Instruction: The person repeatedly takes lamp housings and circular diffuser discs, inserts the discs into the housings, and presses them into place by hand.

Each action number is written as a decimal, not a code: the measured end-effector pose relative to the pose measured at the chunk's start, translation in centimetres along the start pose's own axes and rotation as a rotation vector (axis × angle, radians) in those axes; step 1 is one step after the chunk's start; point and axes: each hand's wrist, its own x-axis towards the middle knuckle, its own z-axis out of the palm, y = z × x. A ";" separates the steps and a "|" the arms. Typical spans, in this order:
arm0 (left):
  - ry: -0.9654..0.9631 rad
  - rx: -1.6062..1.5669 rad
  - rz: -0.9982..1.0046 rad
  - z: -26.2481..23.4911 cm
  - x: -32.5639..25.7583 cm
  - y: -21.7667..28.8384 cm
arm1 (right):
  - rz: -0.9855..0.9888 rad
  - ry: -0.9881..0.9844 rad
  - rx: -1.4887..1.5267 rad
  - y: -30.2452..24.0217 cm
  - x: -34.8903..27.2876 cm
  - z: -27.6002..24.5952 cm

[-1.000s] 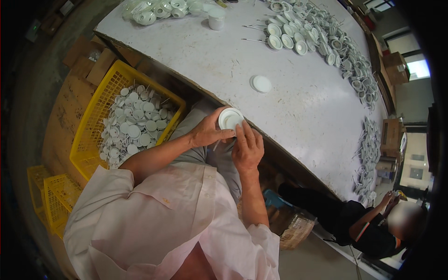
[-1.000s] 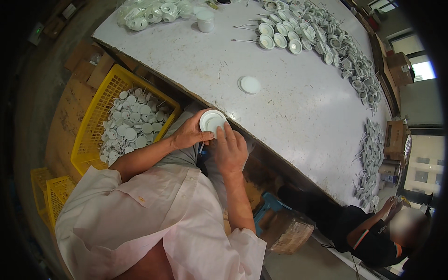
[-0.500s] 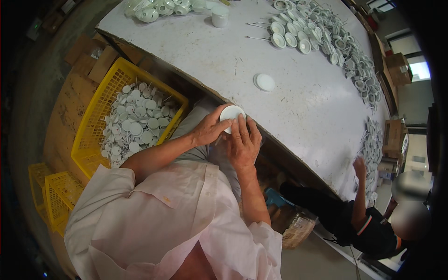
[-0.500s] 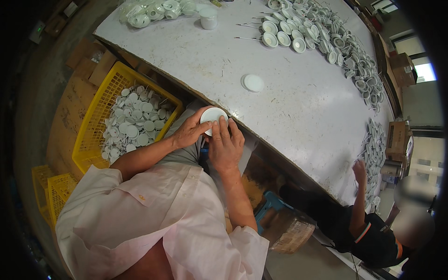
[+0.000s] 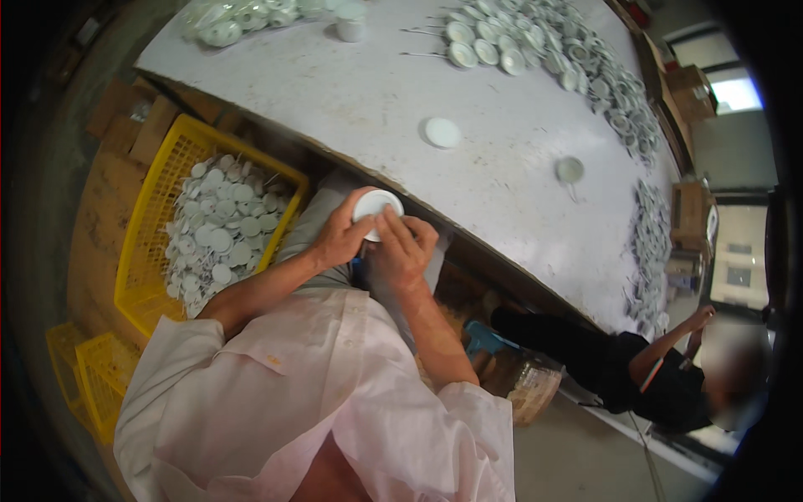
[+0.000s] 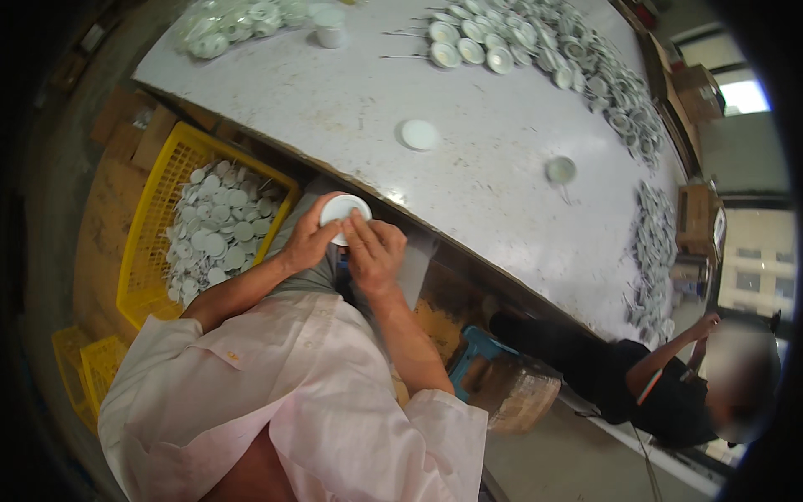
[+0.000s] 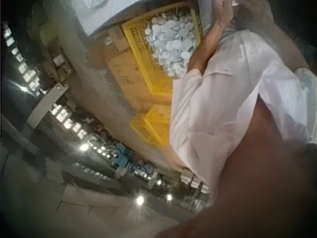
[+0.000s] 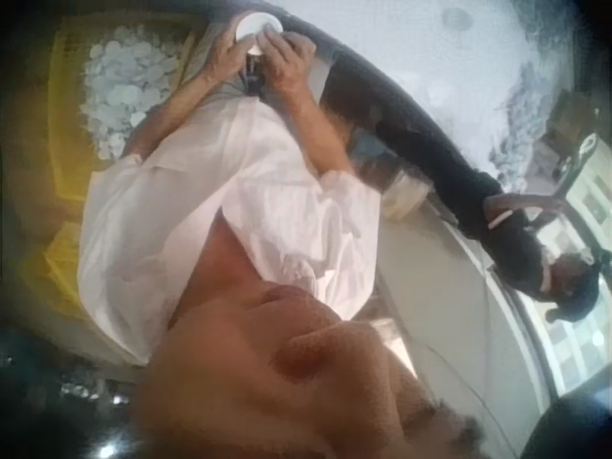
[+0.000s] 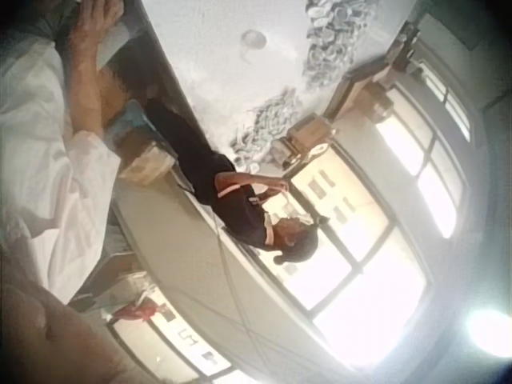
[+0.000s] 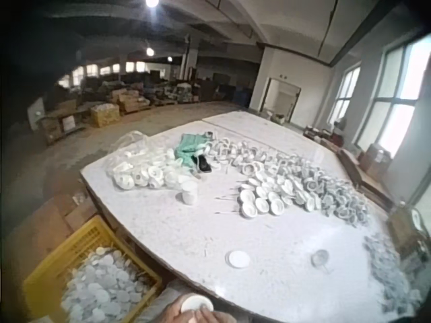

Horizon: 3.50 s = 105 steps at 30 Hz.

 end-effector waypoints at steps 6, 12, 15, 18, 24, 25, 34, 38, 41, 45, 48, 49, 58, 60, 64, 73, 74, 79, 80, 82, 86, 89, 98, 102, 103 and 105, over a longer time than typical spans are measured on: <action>0.047 -0.003 -0.102 -0.9 1.6 -0.7 | 0.055 -0.009 0.068 -0.3 1.1 -0.2; 0.385 -0.110 -0.218 -7.1 0.3 -0.7 | 0.272 0.133 -0.067 9.4 3.9 -2.9; 0.559 0.145 -0.185 -14.4 -2.5 -6.2 | 0.614 0.304 -0.304 23.0 1.7 -4.9; 0.758 0.194 -0.479 -19.5 -6.1 -8.9 | 0.723 0.232 -0.477 31.7 0.3 -7.6; 1.025 0.189 -0.770 -27.3 -15.4 -16.3 | 0.943 -0.087 -0.519 34.9 2.4 -7.1; 1.099 0.174 -0.837 -28.6 -17.1 -17.5 | 1.050 -0.220 -0.527 33.3 3.6 -7.1; 1.205 0.142 -0.834 -33.2 -19.6 -20.1 | 0.916 0.047 -0.280 25.7 0.0 -7.5; 0.832 0.754 -0.448 -35.5 -17.4 -23.0 | 0.924 0.043 0.022 17.1 1.3 -4.5; 0.356 0.142 -0.280 -17.8 -5.2 -10.1 | 0.937 0.032 0.404 11.2 0.9 -3.4; -0.141 -0.055 -0.080 -5.1 0.4 -0.1 | 0.897 -0.116 0.664 4.1 1.8 -1.1; -0.219 -0.315 0.008 -1.0 2.8 1.4 | 0.776 -0.239 0.647 1.0 1.6 0.1; -0.168 -0.164 -0.006 -0.9 3.1 1.7 | 0.730 -0.227 0.749 0.7 0.4 0.8; 0.099 0.020 0.035 -2.9 1.9 1.8 | 0.523 -0.412 0.540 -1.9 0.2 0.6; 0.191 0.051 0.133 -2.9 1.7 1.8 | 0.519 -0.326 0.584 -2.3 0.3 1.4; 0.272 0.162 0.217 -2.7 1.4 2.2 | 0.931 -0.465 0.879 -2.7 0.9 1.7; 0.332 -0.129 0.092 -6.2 1.5 2.1 | 0.808 -0.247 0.366 5.1 4.3 2.5; 0.346 -0.127 0.091 -6.5 1.1 2.0 | 0.940 -0.168 0.389 5.1 7.2 2.0; 0.272 0.136 0.169 -4.8 0.2 0.7 | 0.701 -0.120 -0.261 15.2 7.5 5.7; 0.272 0.132 0.156 -4.6 -0.2 0.9 | 0.698 -0.121 -0.254 15.6 7.8 5.9; 0.269 0.105 0.125 -4.7 -0.9 0.8 | 0.844 -0.223 -0.139 16.2 8.2 6.1; 0.243 0.060 0.092 -5.0 -1.2 0.7 | 0.971 -0.149 0.028 17.3 7.2 5.8; 0.227 0.130 0.077 -4.7 -1.2 0.5 | 1.163 -0.003 0.490 16.9 6.4 4.6; 0.121 0.152 0.062 -3.4 -0.2 0.8 | 1.392 0.204 1.259 10.1 5.7 0.5; 0.097 0.154 0.034 -2.7 0.4 1.6 | 1.354 0.204 1.320 8.1 4.8 -0.1; 0.088 0.158 0.034 -2.6 0.6 1.6 | 1.345 0.178 1.315 7.7 4.4 -0.2; 0.066 0.164 0.036 -2.5 1.0 1.6 | 1.343 0.155 1.318 6.9 3.6 0.0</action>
